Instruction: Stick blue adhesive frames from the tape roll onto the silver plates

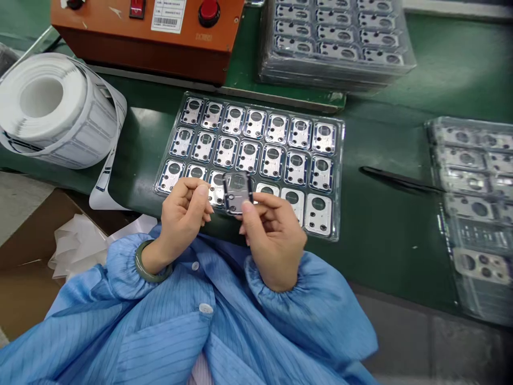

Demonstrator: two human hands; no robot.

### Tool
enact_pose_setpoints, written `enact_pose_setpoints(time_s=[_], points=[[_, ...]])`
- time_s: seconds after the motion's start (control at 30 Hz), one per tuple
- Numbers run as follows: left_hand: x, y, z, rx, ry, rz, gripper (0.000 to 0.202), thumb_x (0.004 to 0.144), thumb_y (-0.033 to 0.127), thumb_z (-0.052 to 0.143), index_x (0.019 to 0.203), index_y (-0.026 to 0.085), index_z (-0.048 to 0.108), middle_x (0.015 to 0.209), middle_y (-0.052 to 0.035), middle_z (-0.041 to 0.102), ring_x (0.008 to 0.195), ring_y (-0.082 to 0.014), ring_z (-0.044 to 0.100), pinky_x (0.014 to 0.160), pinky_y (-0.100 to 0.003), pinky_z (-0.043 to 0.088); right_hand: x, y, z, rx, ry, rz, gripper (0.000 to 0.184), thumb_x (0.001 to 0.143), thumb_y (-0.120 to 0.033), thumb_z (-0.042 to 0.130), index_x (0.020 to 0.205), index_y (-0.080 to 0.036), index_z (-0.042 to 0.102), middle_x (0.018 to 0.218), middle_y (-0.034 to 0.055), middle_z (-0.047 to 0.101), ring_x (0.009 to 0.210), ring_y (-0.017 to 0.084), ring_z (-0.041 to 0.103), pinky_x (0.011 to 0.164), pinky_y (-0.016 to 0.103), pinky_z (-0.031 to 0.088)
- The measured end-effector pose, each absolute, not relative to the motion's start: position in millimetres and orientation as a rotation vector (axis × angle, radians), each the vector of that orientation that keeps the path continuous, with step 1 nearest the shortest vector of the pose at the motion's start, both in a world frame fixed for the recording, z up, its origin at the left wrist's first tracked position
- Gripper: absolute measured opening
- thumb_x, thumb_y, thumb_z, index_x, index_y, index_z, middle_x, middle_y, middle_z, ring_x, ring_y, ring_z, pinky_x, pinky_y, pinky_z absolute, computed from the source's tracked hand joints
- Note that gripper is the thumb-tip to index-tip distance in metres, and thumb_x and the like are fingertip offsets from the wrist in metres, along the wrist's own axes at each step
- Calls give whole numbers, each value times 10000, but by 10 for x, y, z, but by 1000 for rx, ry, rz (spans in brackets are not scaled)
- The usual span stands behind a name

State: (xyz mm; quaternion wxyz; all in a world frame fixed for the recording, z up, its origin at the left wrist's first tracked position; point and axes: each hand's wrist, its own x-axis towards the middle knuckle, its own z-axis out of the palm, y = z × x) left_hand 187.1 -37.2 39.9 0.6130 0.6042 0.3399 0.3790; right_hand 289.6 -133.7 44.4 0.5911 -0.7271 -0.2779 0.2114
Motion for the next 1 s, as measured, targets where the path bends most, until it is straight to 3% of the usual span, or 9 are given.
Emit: enact_pose_setpoints(time_s=[0.13,0.27,0.5,0.67,0.77,0.83,0.9,1.0], points=[[1866,-381,378,1386,752,902,192,929,356,520,891,175,573,565,49,574,431,-55,530,401,-148,429,2968,-1331,475,-2006,-708,260,201,845,-294,599,1010,-179,601,617,-38,608,557,124,596,623,278,502],[1870,-385,358,1390,695,924,166,925,323,531,866,175,574,551,56,565,422,-49,522,397,-136,426,3006,-1304,470,-2198,-869,210,168,840,-297,598,948,-176,642,611,-28,616,558,130,593,589,262,454],[1725,-438,287,1436,500,1071,118,948,223,473,910,182,577,554,51,554,419,-47,496,410,-139,406,3032,-1315,415,-2284,-1154,-21,187,868,-342,591,850,-209,721,643,-6,567,572,129,522,547,267,367],[1431,-373,215,1575,446,1464,168,939,213,413,870,186,564,555,37,484,470,-77,446,468,-206,382,3028,-1276,427,-2151,-1095,-75,164,864,-311,618,868,-180,716,712,19,584,621,134,537,603,272,419],[1179,-183,168,1645,732,1875,89,899,251,485,889,204,560,662,23,512,579,-105,488,535,-239,411,2975,-1218,459,-2007,-1170,-95,97,866,-250,619,831,-181,678,715,15,601,614,127,533,602,267,429],[981,-34,135,1697,1084,2003,99,864,265,557,951,217,564,836,-3,555,732,-128,539,639,-269,450,2917,-1167,470,-1896,-1266,-69,40,859,-200,627,846,-183,661,732,10,613,607,115,533,590,258,429],[789,89,108,1779,1384,1901,177,871,268,567,1042,220,569,986,-33,566,866,-148,555,741,-300,460,2854,-1111,468,-1797,-1364,-34,32,850,-166,633,872,-182,651,755,12,622,630,115,552,591,251,436],[587,193,96,2039,1572,1521,240,877,310,584,1094,211,605,1043,-60,589,961,-182,549,816,-337,457,2770,-1037,449,-1697,-1470,26,48,854,-153,621,888,-182,639,782,22,629,690,130,589,616,253,459]])
